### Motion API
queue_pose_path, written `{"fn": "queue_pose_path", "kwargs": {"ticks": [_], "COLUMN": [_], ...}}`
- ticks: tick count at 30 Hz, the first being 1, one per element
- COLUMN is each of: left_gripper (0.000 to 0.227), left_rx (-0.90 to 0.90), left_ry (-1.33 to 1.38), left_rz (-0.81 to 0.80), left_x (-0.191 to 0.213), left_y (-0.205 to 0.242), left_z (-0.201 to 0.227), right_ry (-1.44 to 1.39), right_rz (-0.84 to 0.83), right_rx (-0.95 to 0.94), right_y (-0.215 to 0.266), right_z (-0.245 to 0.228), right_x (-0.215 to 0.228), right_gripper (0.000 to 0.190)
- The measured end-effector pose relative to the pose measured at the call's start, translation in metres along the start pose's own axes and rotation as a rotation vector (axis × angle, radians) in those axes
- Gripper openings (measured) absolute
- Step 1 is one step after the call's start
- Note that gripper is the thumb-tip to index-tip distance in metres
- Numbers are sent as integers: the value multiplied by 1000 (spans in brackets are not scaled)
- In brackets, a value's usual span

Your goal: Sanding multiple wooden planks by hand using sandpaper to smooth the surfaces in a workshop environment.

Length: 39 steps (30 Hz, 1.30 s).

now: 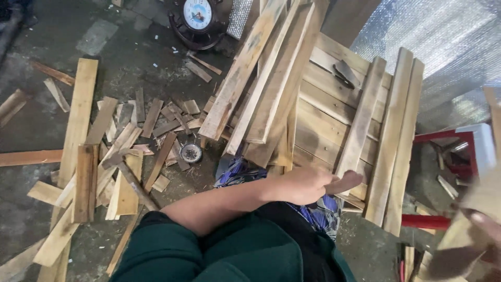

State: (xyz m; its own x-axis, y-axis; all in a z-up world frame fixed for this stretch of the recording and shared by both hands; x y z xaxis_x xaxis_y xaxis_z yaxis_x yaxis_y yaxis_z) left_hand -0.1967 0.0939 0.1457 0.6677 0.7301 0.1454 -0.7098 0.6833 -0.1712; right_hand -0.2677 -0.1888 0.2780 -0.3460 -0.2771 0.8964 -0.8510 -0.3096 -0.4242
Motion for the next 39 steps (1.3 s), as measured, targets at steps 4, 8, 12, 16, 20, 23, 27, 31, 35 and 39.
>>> {"fn": "queue_pose_path", "kwargs": {"ticks": [4,8,12,16,20,23,27,31,35,39], "left_gripper": [33,43,49,58,59,51,53,30,48,59], "left_rx": [-146,-117,-38,8,47,34,-62,-325,-454,-476], "left_ry": [-313,-209,-421,-390,-567,-870,-1095,-1184,-1105,-1116], "left_rz": [81,-69,-122,-239,-226,-121,88,145,88,-14], "left_x": [-16,-15,-37,-39,-36,-30,-45,-105,-177,-172], "left_y": [-1,4,-12,-28,-54,-90,-154,-225,-265,-254], "left_z": [-22,5,-28,-27,-44,-47,-21,-57,-122,-122], "right_ry": [330,-130,-57,49,59,-256,-842,-1265,-1589,-1670], "right_rz": [-123,-418,-458,-375,108,123,72,450,774,1174], "right_rx": [8,-712,-598,-586,-406,-607,-935,-1023,-1049,-1302], "right_y": [2,19,1,-12,56,137,250,261,210,210], "right_z": [48,167,196,203,206,196,212,242,267,295], "right_x": [-50,-140,-180,-174,-144,-140,-185,-196,-187,-193], "right_gripper": [35,58,69,63,31,9,35,64,61,36]}}
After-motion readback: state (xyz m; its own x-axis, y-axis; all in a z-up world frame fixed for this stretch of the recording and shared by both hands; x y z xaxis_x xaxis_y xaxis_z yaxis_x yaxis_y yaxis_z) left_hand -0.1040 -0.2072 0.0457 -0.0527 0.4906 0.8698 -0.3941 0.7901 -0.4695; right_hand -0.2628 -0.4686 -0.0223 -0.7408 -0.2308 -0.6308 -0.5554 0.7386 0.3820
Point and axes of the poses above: each hand's wrist, its own y-axis away from the middle knuckle, its own x-axis out of the back of the hand, z = x × y, the point moved 5 cm from there along -y, towards the middle knuckle, and after that the axes turned 8 degrees about y, right-handed, at the moved point
